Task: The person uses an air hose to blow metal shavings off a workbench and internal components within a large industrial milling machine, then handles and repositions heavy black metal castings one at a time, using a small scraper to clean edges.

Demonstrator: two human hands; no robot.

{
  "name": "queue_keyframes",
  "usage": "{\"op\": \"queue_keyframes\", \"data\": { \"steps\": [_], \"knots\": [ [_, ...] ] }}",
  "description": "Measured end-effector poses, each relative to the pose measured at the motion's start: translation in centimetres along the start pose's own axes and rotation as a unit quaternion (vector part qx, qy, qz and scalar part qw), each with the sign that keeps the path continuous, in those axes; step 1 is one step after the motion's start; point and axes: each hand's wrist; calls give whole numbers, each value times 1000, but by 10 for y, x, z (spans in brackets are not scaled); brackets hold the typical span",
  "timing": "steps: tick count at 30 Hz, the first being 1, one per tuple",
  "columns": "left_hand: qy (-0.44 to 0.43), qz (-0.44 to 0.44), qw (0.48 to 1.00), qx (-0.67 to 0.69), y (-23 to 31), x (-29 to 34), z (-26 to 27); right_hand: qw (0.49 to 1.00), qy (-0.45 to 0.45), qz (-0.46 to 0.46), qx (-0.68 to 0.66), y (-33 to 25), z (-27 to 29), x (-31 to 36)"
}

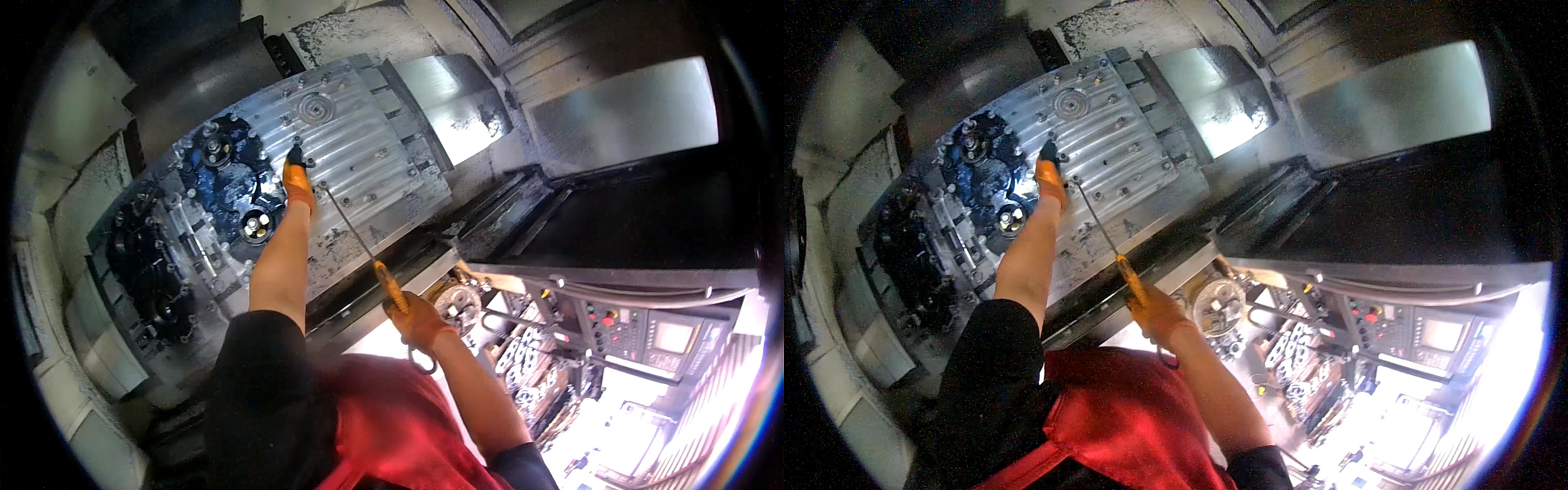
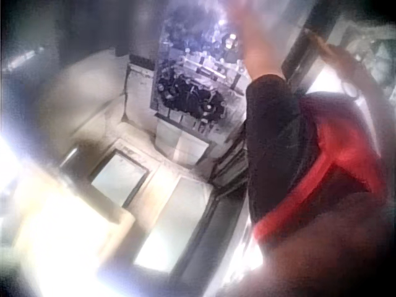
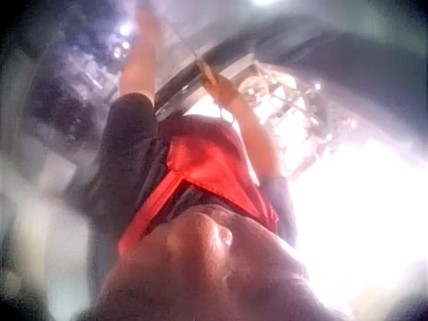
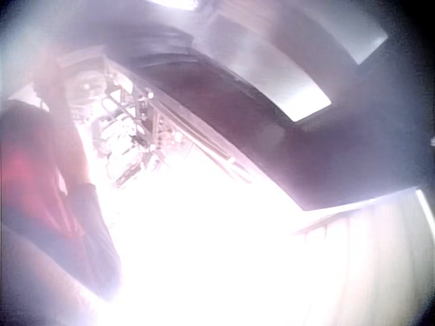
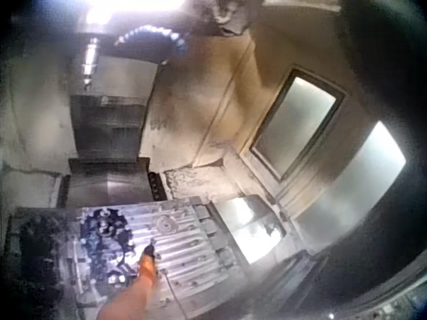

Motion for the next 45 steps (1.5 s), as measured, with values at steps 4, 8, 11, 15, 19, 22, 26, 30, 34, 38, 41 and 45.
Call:
{"op": "queue_keyframes", "data": {
  "steps": [4,8,11,15,19,22,26,30,34,38,41,45],
  "knots": [
    [44,-10,999,-8,18,18,-26,999,24,-39,-17,24,-22,-4],
    [-34,-404,651,-642,-19,51,-27,983,52,143,105,54,-18,-10],
    [-87,-212,486,-843,1,90,-55,997,40,-16,-65,27,2,15],
    [11,-353,384,-853,-18,82,-38,988,62,13,-140,37,-1,32],
    [27,-371,362,-855,-22,87,-44,984,86,31,-151,61,-13,20],
    [16,-345,363,-865,-22,77,-40,983,48,-24,-175,57,-8,10],
    [25,-350,332,-876,-30,73,-28,986,85,-12,-145,58,1,-11],
    [12,-271,338,-901,-25,79,-39,981,126,49,-136,34,35,-41],
    [-14,-177,398,-900,-25,78,-47,980,127,99,-118,20,72,-109],
    [12,-293,365,-884,-29,75,-37,983,137,43,-112,-27,89,-172],
    [29,-330,343,-879,-31,73,-32,992,121,-27,-29,-52,117,-209],
    [-35,-157,381,-911,-22,77,-40,985,94,-60,131,-113,167,-228]
  ]
}}
Point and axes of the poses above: each hand's wrist, its own x-axis away from the middle knuckle, its own z-axis out of the back of the hand, y = z × x, and after that the axes turned 6 degrees about -x, right-handed
